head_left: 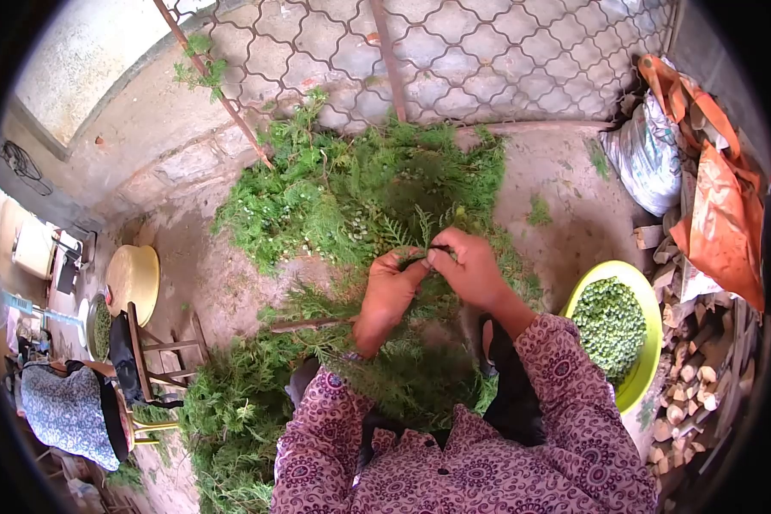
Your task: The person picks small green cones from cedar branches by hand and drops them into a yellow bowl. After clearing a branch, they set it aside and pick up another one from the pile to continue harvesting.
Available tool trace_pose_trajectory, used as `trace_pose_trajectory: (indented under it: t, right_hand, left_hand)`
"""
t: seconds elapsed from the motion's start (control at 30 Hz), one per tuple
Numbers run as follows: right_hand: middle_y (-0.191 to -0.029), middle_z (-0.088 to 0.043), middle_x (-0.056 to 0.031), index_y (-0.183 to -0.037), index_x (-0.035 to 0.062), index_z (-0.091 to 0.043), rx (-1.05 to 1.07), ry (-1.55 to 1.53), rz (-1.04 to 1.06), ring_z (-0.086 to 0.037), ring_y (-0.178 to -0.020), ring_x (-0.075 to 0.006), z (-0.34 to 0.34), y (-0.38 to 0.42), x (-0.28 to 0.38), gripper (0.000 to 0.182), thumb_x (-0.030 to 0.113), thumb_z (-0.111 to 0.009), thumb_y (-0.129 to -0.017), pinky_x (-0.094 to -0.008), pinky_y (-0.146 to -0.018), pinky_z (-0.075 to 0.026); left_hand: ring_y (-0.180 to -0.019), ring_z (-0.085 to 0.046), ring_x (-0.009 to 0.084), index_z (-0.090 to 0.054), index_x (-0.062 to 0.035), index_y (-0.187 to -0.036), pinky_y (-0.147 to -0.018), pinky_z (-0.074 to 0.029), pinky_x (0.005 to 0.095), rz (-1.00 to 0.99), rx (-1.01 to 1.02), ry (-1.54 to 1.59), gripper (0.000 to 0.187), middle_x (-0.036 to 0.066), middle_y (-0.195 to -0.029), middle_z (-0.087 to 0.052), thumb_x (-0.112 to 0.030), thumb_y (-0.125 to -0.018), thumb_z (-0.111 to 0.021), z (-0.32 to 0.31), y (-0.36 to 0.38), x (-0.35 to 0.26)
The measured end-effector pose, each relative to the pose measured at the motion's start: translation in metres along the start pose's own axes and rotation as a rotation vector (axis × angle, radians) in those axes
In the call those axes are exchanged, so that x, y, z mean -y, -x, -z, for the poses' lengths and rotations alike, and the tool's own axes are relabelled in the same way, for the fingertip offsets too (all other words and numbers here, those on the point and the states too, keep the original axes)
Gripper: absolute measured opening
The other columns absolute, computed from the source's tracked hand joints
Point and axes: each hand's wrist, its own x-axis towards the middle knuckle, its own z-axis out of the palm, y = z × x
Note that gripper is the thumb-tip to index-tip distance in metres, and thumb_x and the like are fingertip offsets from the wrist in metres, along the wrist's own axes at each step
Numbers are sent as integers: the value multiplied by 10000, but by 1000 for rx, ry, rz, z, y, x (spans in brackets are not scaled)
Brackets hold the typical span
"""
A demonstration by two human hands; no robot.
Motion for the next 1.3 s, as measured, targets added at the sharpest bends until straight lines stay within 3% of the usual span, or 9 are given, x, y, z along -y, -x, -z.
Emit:
trace_pose_trajectory:
  t: [0.2,0.5,0.57,0.63,0.7,0.77,0.9,1.1,1.3]
  right_hand:
    - [-614,-469,10,-845,69,-534,-33,-1026,-593,-322,-414,-35,30,-8,1,84,152,-546,-841,-181,-354,-214]
    - [-713,-531,-48,-953,67,-513,-897,-601,-328,-385,-472,-60,158,83,-56,173,32,-549,-787,-169,-375,-253]
    - [-755,-552,-84,-1016,48,-506,-896,-270,-388,-472,-549,-118,204,138,-93,262,17,-556,-760,-217,-445,-364]
    - [-839,-575,-146,-1042,22,-516,-800,616,-456,-553,-704,-228,235,179,-114,362,77,-621,-700,-299,-630,-452]
    - [-960,-569,-197,-1015,6,-555,-358,1115,-772,-555,-890,-312,250,213,-113,434,150,-679,-625,-344,-820,-419]
    - [-966,-583,-216,-924,0,-612,-459,1193,-755,-572,-879,-320,256,250,-133,402,187,-702,-580,-356,-808,-434]
    - [-811,-630,-168,-854,0,-634,-502,722,-774,-604,-749,-285,247,218,-121,271,193,-601,-667,-346,-720,-457]
    - [-650,-536,0,-772,25,-595,-380,118,-330,-482,-634,-63,128,85,-34,33,26,-611,-742,-209,-583,-412]
    - [-746,-556,-11,-883,25,-579,-125,-58,36,-505,-655,-85,15,5,33,180,87,-666,-738,-231,-598,-432]
  left_hand:
    - [-552,-482,53,-614,-50,-825,-488,-382,200,31,29,-88,45,-7,-699,-593,-69,-792,-591,4,1,1]
    - [-615,-533,98,-596,-28,-911,-492,-426,238,28,15,23,179,17,-767,-610,-146,-782,-631,2,7,-17]
    - [-600,-484,65,-586,-49,-916,-510,-404,234,17,-18,1,173,-18,-756,-576,-176,-801,-613,3,9,-19]
    - [-620,-511,87,-586,-27,-916,-503,-418,243,-22,-23,25,172,10,-759,-590,-154,-802,-607,7,9,-16]
    - [-639,-537,109,-586,-5,-916,-495,-432,252,-64,-21,50,170,37,-763,-603,-131,-803,-602,10,11,-13]
    - [-679,-513,94,-574,-14,-901,-531,-415,238,5,1,85,149,26,-771,-580,-133,-813,-578,15,15,-15]
    - [-561,-502,101,-561,6,-902,-467,-391,222,7,-14,122,156,46,-679,-561,-109,-799,-585,23,21,-22]
    - [-471,-454,100,-549,2,-847,-399,-369,240,6,-93,281,131,43,-606,-525,-103,-785,-598,28,19,-26]
    - [-427,-421,106,-526,-1,-808,-383,-346,243,31,-156,356,114,33,-555,-484,-101,-795,-579,30,14,-33]
